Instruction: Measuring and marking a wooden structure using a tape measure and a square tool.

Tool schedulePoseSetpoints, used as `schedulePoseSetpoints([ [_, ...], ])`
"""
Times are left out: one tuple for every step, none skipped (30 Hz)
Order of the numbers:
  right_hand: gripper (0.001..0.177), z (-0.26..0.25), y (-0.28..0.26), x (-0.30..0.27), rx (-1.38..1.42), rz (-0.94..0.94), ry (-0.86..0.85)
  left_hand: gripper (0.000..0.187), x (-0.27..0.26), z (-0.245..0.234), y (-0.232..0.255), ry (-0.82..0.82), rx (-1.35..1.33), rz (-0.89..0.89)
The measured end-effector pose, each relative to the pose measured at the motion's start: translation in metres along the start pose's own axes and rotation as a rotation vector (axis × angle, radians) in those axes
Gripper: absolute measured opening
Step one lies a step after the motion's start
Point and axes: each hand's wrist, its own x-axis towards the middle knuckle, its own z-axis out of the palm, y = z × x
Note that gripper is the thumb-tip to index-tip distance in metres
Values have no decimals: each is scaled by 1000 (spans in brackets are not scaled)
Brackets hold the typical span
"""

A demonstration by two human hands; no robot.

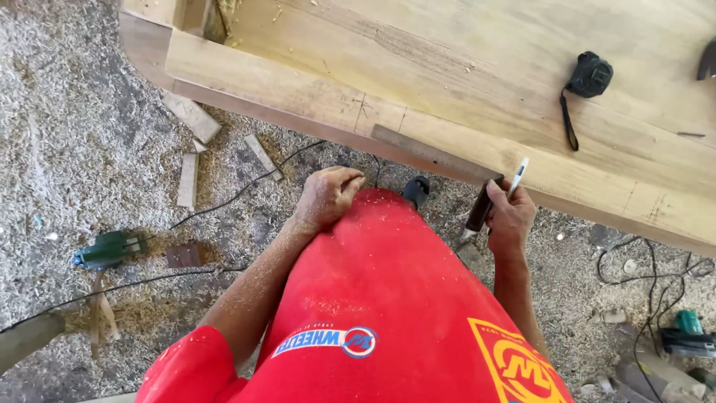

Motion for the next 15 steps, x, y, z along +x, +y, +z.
schedulePoseSetpoints([
  [18, 2, -3, -4, 1, 0, -2, 18, 0, -1, -1, 2, 2, -1],
  [19, 4, -7, -5, -11, 2, 5, 18, 2, -2, -2, -13, 7, -6],
  [20, 7, -11, -7, -23, 5, 13, 18, 4, -2, -3, -28, 12, -12],
  [20, 9, -11, -5, -22, 4, 8, 18, 4, -3, -5, -25, 15, -13],
  [21, 11, -10, -4, -30, 3, 6, 18, 4, -4, -7, -37, 4, -15],
  [22, 12, -9, -4, -40, 4, 6, 18, 2, -5, -9, -53, -9, -19],
  [22, 15, -11, -5, -40, 6, 3, 18, 1, -7, -10, -52, -7, -21],
  [21, 19, -13, -4, -22, 5, -8, 19, 2, -9, -12, -43, 3, -19],
  [21, 22, -15, -3, -3, 5, -19, 19, 3, -11, -12, -33, 13, -16],
  [21, 25, -11, 4, -3, 3, -16, 19, 0, -17, -12, -34, 12, -13],
  [18, 27, -6, 12, 64, 31, -12, 20, -2, -23, -12, -30, -25, -30],
  [16, 21, -4, 19, 128, 52, 8, 20, -1, -22, -10, -35, -74, -35],
  [16, 19, -10, 32, 125, 42, 27, 20, 0, -23, -12, -44, -87, -21],
  [13, 16, -15, 46, 148, 54, 74, 19, 0, -23, -13, -13, -49, -48],
  [11, 12, -20, 58, 172, 65, 122, 18, -1, -24, -15, 18, -12, -75],
])
